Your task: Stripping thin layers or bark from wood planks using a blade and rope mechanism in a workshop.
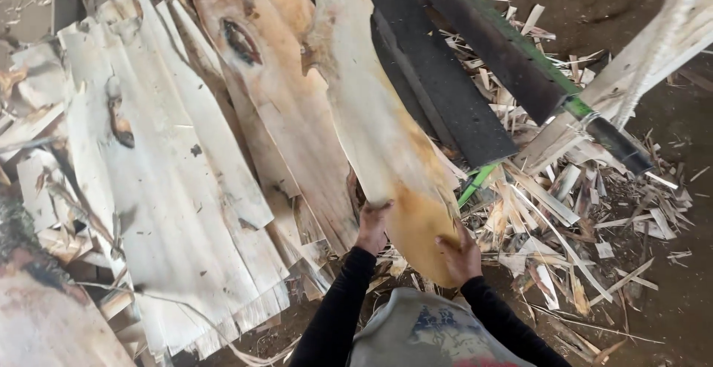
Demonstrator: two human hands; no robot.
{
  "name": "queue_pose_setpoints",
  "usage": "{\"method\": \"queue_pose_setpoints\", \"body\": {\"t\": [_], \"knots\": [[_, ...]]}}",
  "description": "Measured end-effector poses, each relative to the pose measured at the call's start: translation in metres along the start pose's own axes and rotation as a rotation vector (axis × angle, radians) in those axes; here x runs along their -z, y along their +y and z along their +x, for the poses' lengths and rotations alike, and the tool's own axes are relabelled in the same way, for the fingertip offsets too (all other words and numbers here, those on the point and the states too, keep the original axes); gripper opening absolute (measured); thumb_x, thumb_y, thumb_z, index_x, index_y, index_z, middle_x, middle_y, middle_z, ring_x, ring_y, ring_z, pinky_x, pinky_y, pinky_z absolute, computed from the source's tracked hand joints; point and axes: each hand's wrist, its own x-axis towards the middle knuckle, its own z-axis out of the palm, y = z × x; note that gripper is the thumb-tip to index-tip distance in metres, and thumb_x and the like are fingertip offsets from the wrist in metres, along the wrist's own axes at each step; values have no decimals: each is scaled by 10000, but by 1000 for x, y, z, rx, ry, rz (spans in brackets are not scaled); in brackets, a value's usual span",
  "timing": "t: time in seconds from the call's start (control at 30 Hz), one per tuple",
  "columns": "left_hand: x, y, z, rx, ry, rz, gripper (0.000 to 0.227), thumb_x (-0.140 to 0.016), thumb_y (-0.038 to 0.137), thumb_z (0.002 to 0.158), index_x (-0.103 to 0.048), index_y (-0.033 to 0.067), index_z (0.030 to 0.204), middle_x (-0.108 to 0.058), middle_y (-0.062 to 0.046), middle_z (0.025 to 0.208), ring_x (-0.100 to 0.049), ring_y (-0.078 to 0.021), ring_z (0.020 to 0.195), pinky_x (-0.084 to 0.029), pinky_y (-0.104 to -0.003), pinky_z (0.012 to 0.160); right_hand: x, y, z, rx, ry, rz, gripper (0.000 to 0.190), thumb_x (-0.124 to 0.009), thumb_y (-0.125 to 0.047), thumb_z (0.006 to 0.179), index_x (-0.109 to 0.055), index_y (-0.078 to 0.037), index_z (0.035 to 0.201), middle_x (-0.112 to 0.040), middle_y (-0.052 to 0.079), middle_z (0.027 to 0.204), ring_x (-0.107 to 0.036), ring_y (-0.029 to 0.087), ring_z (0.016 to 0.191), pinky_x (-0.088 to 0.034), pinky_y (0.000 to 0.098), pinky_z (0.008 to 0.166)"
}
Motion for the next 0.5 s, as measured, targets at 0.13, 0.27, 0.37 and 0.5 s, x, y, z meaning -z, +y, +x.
{"method": "queue_pose_setpoints", "body": {"t": [0.13,0.27,0.37,0.5], "knots": [[-39,9,-8,-148,-122,-41,462,-755,11,843,-633,33,1288,-717,-71,1154,-684,-195,1005,-558,-358,884,26,-17,3,62,16,311,827,-773,-206,830,-394,-60,1551,-686,117,1239,-677,187,1057,-580,326,896],[-84,-8,-1,-251,-216,-27,456,-791,32,899,-621,-12,1320,-700,-75,1170,-648,-182,1027,-530,-349,907,76,-21,27,168,13,210,705,-773,-154,893,-484,-5,1518,-672,124,1239,-621,166,1072,-527,298,906],[-135,-25,4,-229,-146,52,486,-779,113,871,-563,41,1301,-705,-92,1114,-677,-197,981,-550,-371,843,124,-12,62,142,22,272,731,-773,-129,869,-467,-31,1526,-662,89,1272,-615,137,1082,-530,278,892],[-163,-80,6,-94,-53,15,491,-773,180,886,-558,57,1310,-684,-90,1150,-669,-205,1021,-572,-358,828,188,-7,76,165,46,110,683,-772,-145,865,-525,-36,1493,-654,108,1250,-640,130,1001,-548,293,852]]}}
